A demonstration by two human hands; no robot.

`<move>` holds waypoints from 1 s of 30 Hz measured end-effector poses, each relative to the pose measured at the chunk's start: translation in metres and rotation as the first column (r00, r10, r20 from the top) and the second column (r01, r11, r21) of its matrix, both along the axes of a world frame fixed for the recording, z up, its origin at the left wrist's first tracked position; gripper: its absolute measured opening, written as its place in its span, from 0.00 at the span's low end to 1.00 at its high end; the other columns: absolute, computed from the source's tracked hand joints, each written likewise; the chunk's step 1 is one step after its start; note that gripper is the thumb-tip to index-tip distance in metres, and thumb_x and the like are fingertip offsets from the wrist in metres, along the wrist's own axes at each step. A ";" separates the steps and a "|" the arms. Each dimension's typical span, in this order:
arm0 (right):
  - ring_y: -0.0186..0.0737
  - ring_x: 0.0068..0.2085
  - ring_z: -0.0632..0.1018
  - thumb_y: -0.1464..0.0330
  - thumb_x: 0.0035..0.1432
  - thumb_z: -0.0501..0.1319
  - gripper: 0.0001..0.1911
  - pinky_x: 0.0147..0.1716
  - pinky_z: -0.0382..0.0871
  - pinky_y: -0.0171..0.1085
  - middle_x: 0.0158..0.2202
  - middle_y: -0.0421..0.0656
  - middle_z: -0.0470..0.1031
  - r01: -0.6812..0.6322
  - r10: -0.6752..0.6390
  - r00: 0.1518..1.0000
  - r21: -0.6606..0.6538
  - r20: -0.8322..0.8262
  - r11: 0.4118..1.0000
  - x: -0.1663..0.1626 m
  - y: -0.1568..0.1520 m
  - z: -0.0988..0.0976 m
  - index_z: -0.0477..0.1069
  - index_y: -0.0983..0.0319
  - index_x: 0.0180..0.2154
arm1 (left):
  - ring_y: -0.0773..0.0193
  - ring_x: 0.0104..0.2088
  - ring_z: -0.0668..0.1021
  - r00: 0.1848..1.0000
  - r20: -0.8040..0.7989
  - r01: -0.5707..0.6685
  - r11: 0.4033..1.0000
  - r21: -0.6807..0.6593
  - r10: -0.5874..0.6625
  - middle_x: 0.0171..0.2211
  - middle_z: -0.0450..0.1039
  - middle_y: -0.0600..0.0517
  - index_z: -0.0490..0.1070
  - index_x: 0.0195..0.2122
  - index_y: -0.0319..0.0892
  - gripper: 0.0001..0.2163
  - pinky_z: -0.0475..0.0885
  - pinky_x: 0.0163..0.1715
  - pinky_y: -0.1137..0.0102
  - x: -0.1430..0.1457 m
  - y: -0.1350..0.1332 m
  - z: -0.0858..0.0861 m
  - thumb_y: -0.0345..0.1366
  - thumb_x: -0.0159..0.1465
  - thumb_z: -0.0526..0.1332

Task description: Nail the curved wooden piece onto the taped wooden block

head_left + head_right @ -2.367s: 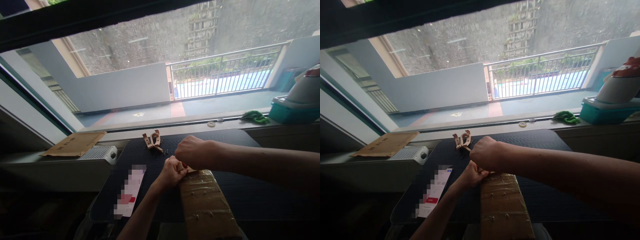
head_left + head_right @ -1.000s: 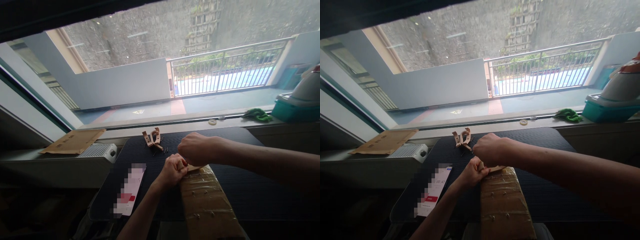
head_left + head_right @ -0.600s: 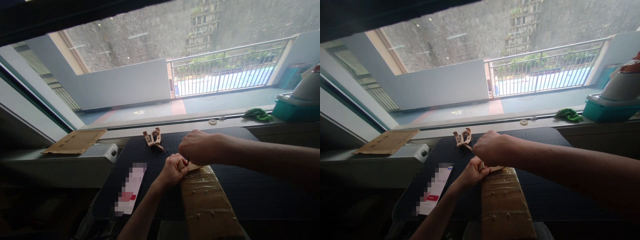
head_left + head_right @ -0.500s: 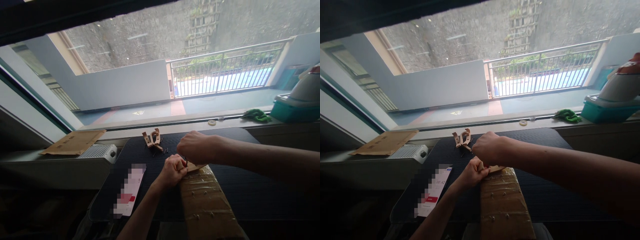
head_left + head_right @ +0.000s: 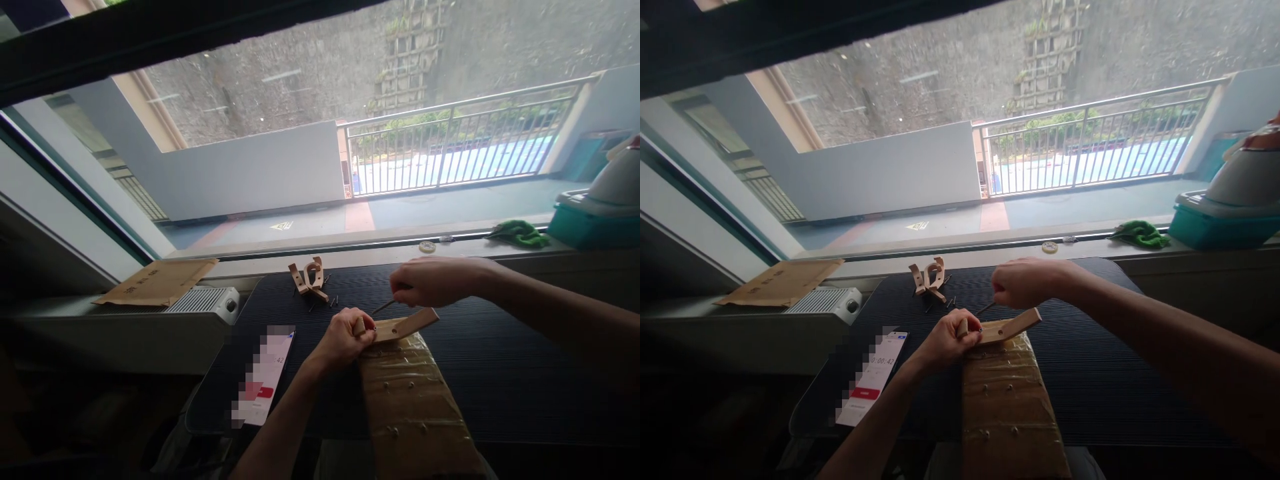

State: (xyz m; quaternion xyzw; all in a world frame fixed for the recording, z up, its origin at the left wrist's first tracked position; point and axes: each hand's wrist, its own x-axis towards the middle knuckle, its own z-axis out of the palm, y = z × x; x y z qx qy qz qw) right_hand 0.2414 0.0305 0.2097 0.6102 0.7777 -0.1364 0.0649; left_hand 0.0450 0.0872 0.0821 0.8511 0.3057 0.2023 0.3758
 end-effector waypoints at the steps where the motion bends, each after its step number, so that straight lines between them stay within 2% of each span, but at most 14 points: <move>1: 0.35 0.29 0.69 0.64 0.55 0.52 0.13 0.26 0.57 0.34 0.30 0.41 0.73 0.039 -0.038 0.998 0.016 -0.046 0.999 0.005 -0.002 -0.005 0.72 0.60 0.34 | 0.63 0.35 0.72 1.000 -0.007 0.008 0.999 -0.038 -0.008 0.32 0.71 0.51 0.74 0.33 0.41 0.07 0.67 0.35 0.71 -0.001 0.000 0.001 0.36 0.55 0.61; 4: 0.34 0.29 0.69 0.62 0.52 0.55 0.14 0.25 0.57 0.32 0.31 0.41 0.72 0.074 -0.068 0.977 0.018 -0.202 0.997 0.007 -0.006 -0.029 0.71 0.60 0.39 | 0.62 0.37 0.72 0.997 -0.028 0.064 0.989 -0.134 -0.068 0.38 0.70 0.50 0.73 0.39 0.41 0.15 0.67 0.37 0.71 -0.005 0.002 0.004 0.38 0.51 0.66; 6: 0.33 0.28 0.67 0.61 0.50 0.58 0.16 0.25 0.56 0.31 0.30 0.40 0.72 0.023 -0.006 0.957 0.055 -0.291 0.998 0.000 -0.007 -0.047 0.70 0.60 0.41 | 0.61 0.39 0.72 0.996 -0.029 0.075 0.983 -0.165 -0.081 0.40 0.69 0.49 0.73 0.41 0.41 0.18 0.67 0.39 0.71 -0.008 0.003 0.005 0.36 0.48 0.68; 9: 0.31 0.25 0.65 0.64 0.49 0.57 0.11 0.23 0.53 0.32 0.25 0.39 0.70 -0.007 0.039 0.936 0.092 -0.349 0.996 -0.014 -0.004 -0.069 0.72 0.60 0.35 | 0.62 0.38 0.73 0.999 -0.018 0.041 0.981 -0.190 -0.045 0.40 0.69 0.49 0.71 0.41 0.40 0.18 0.68 0.38 0.71 -0.011 0.005 0.003 0.37 0.49 0.67; 11: 0.31 0.23 0.63 0.64 0.50 0.57 0.10 0.22 0.52 0.32 0.23 0.39 0.69 -0.005 0.042 0.929 0.101 -0.367 0.995 -0.020 0.000 -0.079 0.72 0.60 0.32 | 0.62 0.37 0.73 0.999 -0.014 0.036 0.985 -0.167 -0.039 0.38 0.68 0.50 0.71 0.39 0.40 0.16 0.68 0.37 0.71 -0.013 0.005 0.001 0.38 0.50 0.67; 14: 0.30 0.22 0.61 0.60 0.50 0.58 0.12 0.22 0.51 0.32 0.20 0.39 0.67 -0.003 0.042 0.920 0.101 -0.390 0.995 -0.023 0.003 -0.088 0.72 0.62 0.27 | 0.62 0.38 0.72 0.997 -0.006 0.071 0.996 -0.061 -0.072 0.37 0.69 0.50 0.72 0.34 0.39 0.11 0.67 0.38 0.71 -0.013 0.004 0.003 0.39 0.52 0.65; 17: 0.29 0.21 0.59 0.60 0.50 0.59 0.13 0.22 0.50 0.33 0.18 0.38 0.64 -0.002 0.049 0.907 0.111 -0.418 0.994 -0.023 0.004 -0.088 0.71 0.64 0.24 | 0.61 0.37 0.71 0.995 0.014 0.097 0.995 0.010 -0.097 0.34 0.71 0.49 0.72 0.28 0.39 0.08 0.66 0.39 0.70 -0.013 0.005 0.010 0.39 0.53 0.64; 19: 0.29 0.22 0.60 0.60 0.52 0.57 0.14 0.22 0.51 0.32 0.20 0.38 0.65 0.021 0.041 0.892 0.132 -0.451 0.991 -0.021 0.005 -0.083 0.72 0.64 0.27 | 0.61 0.37 0.72 0.997 0.033 0.064 0.998 -0.004 -0.064 0.33 0.71 0.49 0.73 0.30 0.39 0.09 0.66 0.38 0.70 -0.013 0.006 0.014 0.39 0.53 0.64; 23: 0.30 0.25 0.64 0.61 0.58 0.50 0.17 0.23 0.55 0.32 0.26 0.41 0.70 0.120 -0.003 0.843 0.182 -0.538 0.976 -0.016 0.008 -0.066 0.71 0.66 0.35 | 0.63 0.33 0.73 1.000 0.020 0.022 0.988 -0.153 -0.020 0.32 0.72 0.50 0.74 0.36 0.37 0.11 0.66 0.34 0.71 -0.011 0.012 0.017 0.37 0.53 0.64; 26: 0.30 0.24 0.63 0.61 0.56 0.53 0.16 0.23 0.55 0.32 0.24 0.40 0.68 0.151 -0.020 0.813 0.177 -0.581 0.973 -0.012 0.006 -0.058 0.72 0.66 0.32 | 0.65 0.32 0.73 0.996 0.085 0.018 0.966 -0.258 0.004 0.29 0.72 0.52 0.74 0.36 0.37 0.11 0.66 0.33 0.72 -0.010 0.016 0.013 0.37 0.53 0.65; 30: 0.31 0.25 0.64 0.59 0.57 0.53 0.18 0.24 0.56 0.33 0.25 0.40 0.68 0.193 -0.040 0.781 0.180 -0.624 0.965 -0.006 -0.005 -0.060 0.73 0.66 0.34 | 0.66 0.30 0.73 0.956 0.231 -0.073 0.906 -0.416 0.183 0.28 0.72 0.53 0.72 0.34 0.36 0.13 0.67 0.34 0.71 -0.011 0.022 0.004 0.39 0.51 0.67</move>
